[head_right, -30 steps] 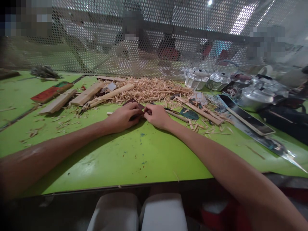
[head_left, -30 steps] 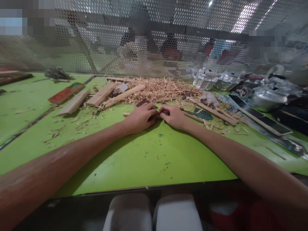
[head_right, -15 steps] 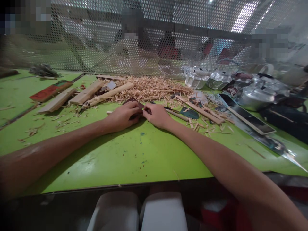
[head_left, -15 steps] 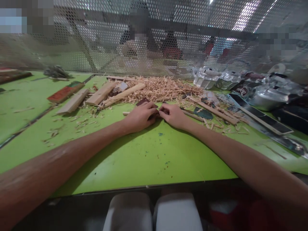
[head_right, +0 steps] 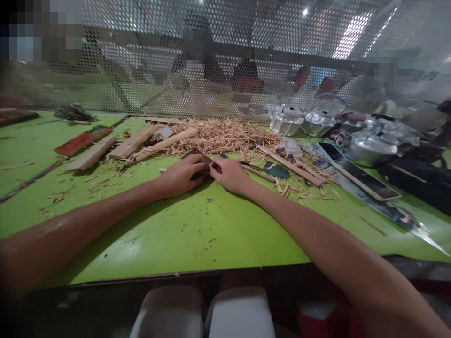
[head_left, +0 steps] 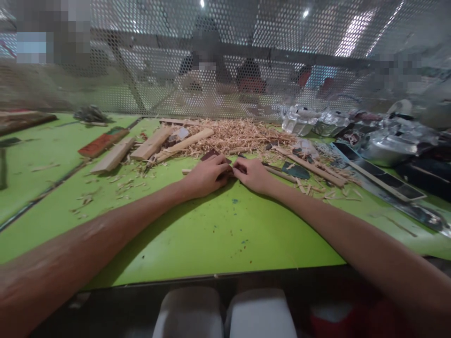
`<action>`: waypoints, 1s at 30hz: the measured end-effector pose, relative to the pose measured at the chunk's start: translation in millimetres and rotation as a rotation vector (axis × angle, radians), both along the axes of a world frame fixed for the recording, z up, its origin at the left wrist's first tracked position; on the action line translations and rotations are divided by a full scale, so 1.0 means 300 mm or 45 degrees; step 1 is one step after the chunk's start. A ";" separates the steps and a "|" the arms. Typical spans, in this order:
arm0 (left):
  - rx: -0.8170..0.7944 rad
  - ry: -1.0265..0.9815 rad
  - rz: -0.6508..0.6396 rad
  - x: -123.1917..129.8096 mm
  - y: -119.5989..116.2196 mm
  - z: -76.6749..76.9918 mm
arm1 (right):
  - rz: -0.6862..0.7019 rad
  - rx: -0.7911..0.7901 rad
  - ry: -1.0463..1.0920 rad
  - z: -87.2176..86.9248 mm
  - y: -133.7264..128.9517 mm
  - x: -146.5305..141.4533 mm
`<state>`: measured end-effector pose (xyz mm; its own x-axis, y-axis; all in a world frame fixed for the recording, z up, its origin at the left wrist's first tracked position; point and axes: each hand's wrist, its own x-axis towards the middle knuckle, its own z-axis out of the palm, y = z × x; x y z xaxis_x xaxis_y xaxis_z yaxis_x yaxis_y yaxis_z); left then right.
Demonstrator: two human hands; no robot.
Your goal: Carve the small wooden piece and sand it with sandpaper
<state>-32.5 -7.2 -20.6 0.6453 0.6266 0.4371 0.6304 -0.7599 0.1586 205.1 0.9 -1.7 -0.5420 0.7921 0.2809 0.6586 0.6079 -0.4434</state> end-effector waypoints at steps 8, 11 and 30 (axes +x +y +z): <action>-0.027 0.013 -0.005 -0.004 -0.005 0.007 | 0.027 0.007 -0.016 -0.006 0.005 0.003; -0.034 0.003 -0.002 -0.006 -0.008 0.009 | 0.034 0.024 -0.006 -0.011 0.009 0.005; -0.028 0.002 -0.009 -0.007 -0.003 0.003 | 0.055 0.012 0.029 -0.012 0.011 0.008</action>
